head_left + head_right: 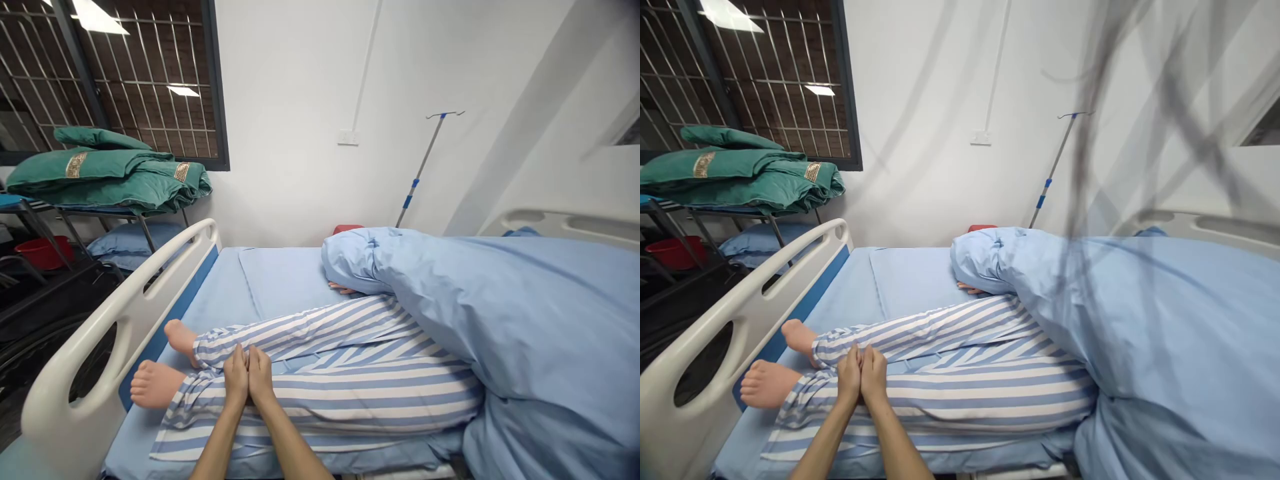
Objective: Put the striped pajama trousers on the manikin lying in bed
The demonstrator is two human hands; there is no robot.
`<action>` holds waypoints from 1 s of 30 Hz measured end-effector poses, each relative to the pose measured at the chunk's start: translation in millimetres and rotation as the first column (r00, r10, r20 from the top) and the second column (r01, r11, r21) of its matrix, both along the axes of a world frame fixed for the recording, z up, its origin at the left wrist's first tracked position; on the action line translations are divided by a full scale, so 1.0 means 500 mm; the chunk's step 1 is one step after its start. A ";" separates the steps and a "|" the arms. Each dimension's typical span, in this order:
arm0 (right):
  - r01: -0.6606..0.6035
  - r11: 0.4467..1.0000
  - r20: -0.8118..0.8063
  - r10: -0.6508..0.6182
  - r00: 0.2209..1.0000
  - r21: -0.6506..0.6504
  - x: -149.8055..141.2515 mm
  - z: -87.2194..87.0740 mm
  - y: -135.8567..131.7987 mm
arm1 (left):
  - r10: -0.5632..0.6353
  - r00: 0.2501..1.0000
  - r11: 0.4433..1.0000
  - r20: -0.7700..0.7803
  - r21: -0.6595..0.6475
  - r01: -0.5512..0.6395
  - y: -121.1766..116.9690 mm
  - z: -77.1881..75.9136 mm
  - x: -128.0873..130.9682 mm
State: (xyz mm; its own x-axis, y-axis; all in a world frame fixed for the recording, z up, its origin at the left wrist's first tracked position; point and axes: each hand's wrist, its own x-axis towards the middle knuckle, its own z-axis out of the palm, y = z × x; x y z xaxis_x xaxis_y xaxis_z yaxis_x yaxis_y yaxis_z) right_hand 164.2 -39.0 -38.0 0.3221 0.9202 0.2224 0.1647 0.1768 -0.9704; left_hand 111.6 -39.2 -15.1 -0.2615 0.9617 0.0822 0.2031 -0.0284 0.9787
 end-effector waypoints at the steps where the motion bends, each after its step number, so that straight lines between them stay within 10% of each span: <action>1: 0.014 1.000 0.009 -0.014 1.000 -0.009 0.000 0.001 0.001 | -0.008 0.998 1.000 -0.061 -0.004 0.008 -0.001 -0.009 -0.002; 11: -0.120 0.989 0.187 0.103 0.977 0.081 0.028 0.078 -0.046 | -0.115 0.925 0.990 -0.363 0.036 0.137 0.003 -0.042 -0.017; 21: -0.017 0.998 -0.096 0.022 0.995 0.054 0.064 0.010 -0.028 | -0.146 0.989 0.989 -0.008 -0.030 0.146 0.000 0.012 0.052; 25: 0.040 0.999 -0.144 -0.036 0.989 0.024 0.065 0.026 -0.022 | -0.055 0.994 0.998 0.094 -0.022 0.057 -0.006 0.013 0.070; 30: 0.080 0.997 0.024 -0.079 0.997 -0.017 0.080 0.085 -0.032 | -0.182 0.975 0.981 -0.131 -0.092 0.171 -0.018 -0.025 0.062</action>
State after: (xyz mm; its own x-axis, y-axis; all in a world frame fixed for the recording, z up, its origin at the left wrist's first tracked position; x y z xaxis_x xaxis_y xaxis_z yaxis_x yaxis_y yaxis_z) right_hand 204.1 -55.0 4.7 0.3894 0.8958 0.2143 0.2006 0.1447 -0.9689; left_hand 142.7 -48.2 -27.7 -0.0785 0.9965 0.0272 0.3352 0.0006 0.9422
